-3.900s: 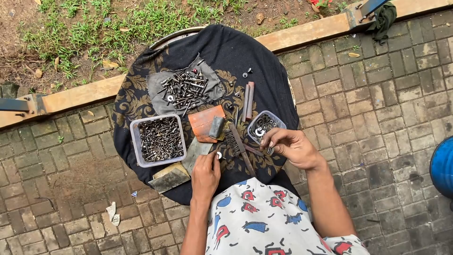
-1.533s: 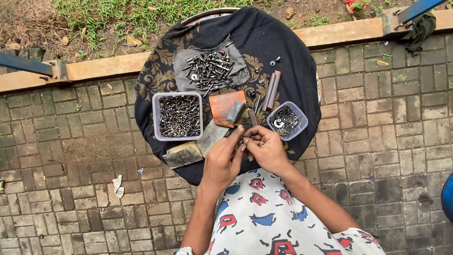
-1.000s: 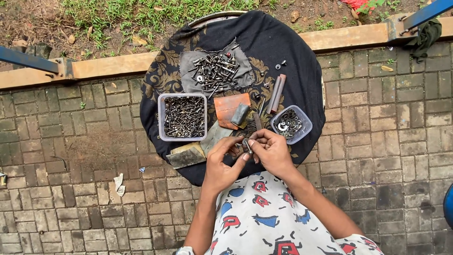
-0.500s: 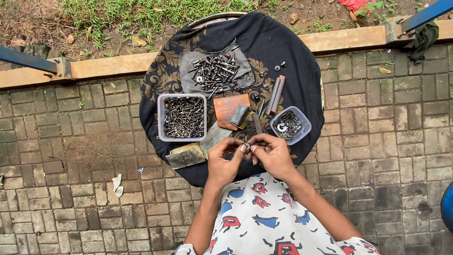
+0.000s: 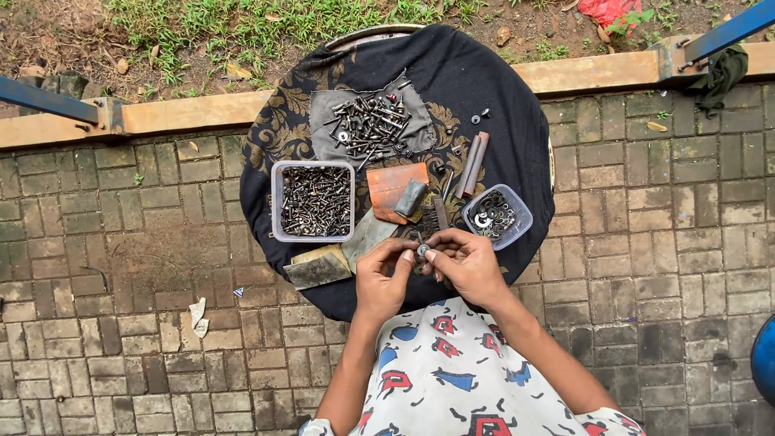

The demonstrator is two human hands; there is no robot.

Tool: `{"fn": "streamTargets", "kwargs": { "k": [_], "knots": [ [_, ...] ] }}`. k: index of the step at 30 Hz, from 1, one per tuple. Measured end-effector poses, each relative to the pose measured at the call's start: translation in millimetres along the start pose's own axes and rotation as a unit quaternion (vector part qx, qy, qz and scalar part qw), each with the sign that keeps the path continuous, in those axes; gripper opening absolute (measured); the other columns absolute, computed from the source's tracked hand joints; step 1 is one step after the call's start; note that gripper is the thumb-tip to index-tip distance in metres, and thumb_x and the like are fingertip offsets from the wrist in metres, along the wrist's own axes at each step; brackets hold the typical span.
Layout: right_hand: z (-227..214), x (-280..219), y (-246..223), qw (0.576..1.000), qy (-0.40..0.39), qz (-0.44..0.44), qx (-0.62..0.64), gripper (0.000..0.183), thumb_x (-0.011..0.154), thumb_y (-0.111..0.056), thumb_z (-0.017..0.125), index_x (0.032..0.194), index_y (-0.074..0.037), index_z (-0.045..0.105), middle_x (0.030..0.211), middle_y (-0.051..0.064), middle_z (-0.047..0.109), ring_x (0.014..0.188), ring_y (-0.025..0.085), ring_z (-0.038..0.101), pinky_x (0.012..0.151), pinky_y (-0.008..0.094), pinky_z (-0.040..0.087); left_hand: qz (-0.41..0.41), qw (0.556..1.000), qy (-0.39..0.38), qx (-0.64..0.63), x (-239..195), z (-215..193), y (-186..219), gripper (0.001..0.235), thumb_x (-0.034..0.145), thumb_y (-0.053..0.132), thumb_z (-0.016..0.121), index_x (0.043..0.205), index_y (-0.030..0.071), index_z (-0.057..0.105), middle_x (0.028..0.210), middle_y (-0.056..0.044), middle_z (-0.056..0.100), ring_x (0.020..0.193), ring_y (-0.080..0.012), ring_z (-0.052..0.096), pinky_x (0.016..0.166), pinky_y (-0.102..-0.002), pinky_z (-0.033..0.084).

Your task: The person assembles a lock by inserting a metal pin into a lock cylinder and attaching a metal ring. They handle various lock components, including pins, cylinders, and rings, while working at a table covered with a black cloth.

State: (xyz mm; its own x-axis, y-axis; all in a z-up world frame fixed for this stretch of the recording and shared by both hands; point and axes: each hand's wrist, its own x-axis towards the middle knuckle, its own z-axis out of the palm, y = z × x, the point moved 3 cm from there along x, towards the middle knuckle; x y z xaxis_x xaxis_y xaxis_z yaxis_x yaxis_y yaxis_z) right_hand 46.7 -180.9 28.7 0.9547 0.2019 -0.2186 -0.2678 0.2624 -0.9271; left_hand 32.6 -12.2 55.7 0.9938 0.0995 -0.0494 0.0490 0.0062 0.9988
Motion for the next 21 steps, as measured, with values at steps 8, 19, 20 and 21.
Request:
{"fn": "streamTargets", "kwargs": {
  "k": [8,19,20,21],
  "knots": [
    [-10.3,-0.6,15.9,0.993,-0.013,0.046,0.112,0.014,0.087,0.006,0.066,0.101,0.01,0.062,0.066,0.025,0.067,0.046,0.022,0.067,0.038,0.025,0.05,0.06,0.997,-0.045,0.011,4.8,1.7,25.2,0.017,0.095,0.003,0.067,0.107,0.005,0.079,0.095,-0.014,0.074,0.08,-0.0198,0.068,0.07,-0.035,0.058],
    [-18.5,-0.5,8.6,0.978,-0.021,0.069,0.197,0.022,0.088,0.003,0.062,0.109,0.011,0.06,0.076,0.03,0.071,0.054,0.03,0.072,0.038,0.024,0.05,0.083,0.995,-0.054,0.024,2.4,5.4,30.3,0.015,0.094,0.006,0.071,0.106,0.007,0.081,0.082,-0.013,0.074,0.069,-0.0201,0.066,0.065,-0.035,0.055],
    [-21.8,1.2,4.8,0.992,-0.006,0.026,0.122,0.02,0.089,0.004,0.062,0.108,0.011,0.063,0.077,0.029,0.072,0.056,0.029,0.072,0.04,0.025,0.051,0.087,0.994,-0.046,0.042,2.3,4.1,30.1,0.014,0.093,0.005,0.072,0.105,0.006,0.08,0.082,-0.013,0.074,0.068,-0.0211,0.066,0.064,-0.035,0.055],
    [-24.7,2.7,0.7,0.999,0.009,-0.017,0.046,0.019,0.089,0.005,0.063,0.107,0.011,0.065,0.079,0.028,0.072,0.058,0.028,0.073,0.041,0.026,0.052,0.091,0.993,-0.038,0.061,2.2,2.6,30.0,0.014,0.092,0.005,0.073,0.103,0.006,0.08,0.081,-0.013,0.074,0.067,-0.0222,0.066,0.064,-0.035,0.055]
  ]
}}
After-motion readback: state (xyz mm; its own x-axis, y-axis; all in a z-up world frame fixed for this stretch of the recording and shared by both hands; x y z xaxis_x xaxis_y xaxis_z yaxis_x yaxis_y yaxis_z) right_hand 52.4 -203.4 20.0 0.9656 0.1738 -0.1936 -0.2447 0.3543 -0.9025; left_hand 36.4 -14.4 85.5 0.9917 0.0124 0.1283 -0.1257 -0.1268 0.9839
